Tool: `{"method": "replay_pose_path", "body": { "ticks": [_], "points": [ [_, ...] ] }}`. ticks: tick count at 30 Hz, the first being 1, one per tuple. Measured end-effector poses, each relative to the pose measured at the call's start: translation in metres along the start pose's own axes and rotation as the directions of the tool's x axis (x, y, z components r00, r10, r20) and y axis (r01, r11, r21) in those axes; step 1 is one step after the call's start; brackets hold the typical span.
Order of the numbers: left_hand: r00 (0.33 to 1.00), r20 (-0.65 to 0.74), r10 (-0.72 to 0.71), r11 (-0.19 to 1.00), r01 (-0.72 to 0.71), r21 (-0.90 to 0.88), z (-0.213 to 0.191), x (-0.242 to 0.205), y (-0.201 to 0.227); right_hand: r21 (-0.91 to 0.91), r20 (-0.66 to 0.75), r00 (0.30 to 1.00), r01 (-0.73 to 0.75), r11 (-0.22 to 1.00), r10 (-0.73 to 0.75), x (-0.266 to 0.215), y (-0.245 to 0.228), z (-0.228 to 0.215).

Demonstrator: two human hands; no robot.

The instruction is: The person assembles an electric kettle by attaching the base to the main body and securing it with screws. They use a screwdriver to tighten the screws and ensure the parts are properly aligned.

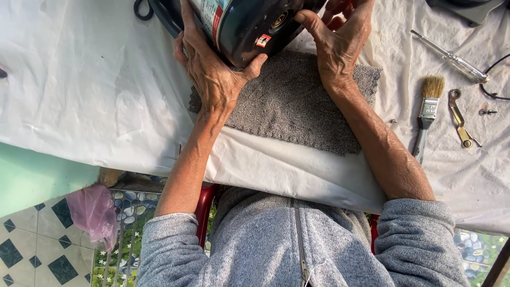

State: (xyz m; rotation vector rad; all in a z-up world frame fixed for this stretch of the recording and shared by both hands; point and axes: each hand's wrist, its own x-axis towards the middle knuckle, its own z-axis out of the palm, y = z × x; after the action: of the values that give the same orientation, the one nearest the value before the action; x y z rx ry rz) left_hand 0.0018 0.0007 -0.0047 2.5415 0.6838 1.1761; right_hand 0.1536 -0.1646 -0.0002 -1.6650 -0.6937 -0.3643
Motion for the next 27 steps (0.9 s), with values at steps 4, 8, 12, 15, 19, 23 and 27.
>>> {"method": "replay_pose_path", "body": {
  "ticks": [4,8,12,15,19,23,27],
  "points": [
    [0.999,0.021,-0.029,0.999,0.028,0.042,0.007,-0.006,-0.006,0.161,0.039,0.988,-0.153,0.975,0.149,-0.001,-0.005,0.002],
    [0.998,0.054,-0.03,0.999,0.028,0.04,0.003,-0.006,-0.003,0.072,0.204,0.979,-0.033,0.997,0.018,0.004,-0.021,-0.026],
    [0.999,0.037,-0.022,0.999,0.021,0.024,0.005,-0.007,-0.006,0.013,0.396,0.911,-0.132,0.991,0.116,0.01,-0.045,-0.071],
    [1.0,0.014,0.0,1.0,0.0,0.011,0.004,-0.004,-0.004,0.008,0.387,0.915,-0.131,0.991,0.118,0.006,-0.029,-0.106],
    [1.0,-0.013,0.0,1.0,0.0,0.005,0.002,-0.002,0.0,-0.08,0.297,0.955,0.0,0.997,0.024,0.011,-0.036,-0.084],
    [0.999,-0.028,0.02,1.0,-0.019,0.021,0.004,-0.004,-0.004,-0.166,0.278,0.961,0.059,0.984,-0.01,0.008,-0.017,-0.041],
    [1.0,0.01,-0.005,1.0,0.005,0.024,0.003,-0.005,-0.003,-0.013,0.204,0.979,-0.007,1.0,0.009,-0.009,0.047,-0.015]
  ]
}}
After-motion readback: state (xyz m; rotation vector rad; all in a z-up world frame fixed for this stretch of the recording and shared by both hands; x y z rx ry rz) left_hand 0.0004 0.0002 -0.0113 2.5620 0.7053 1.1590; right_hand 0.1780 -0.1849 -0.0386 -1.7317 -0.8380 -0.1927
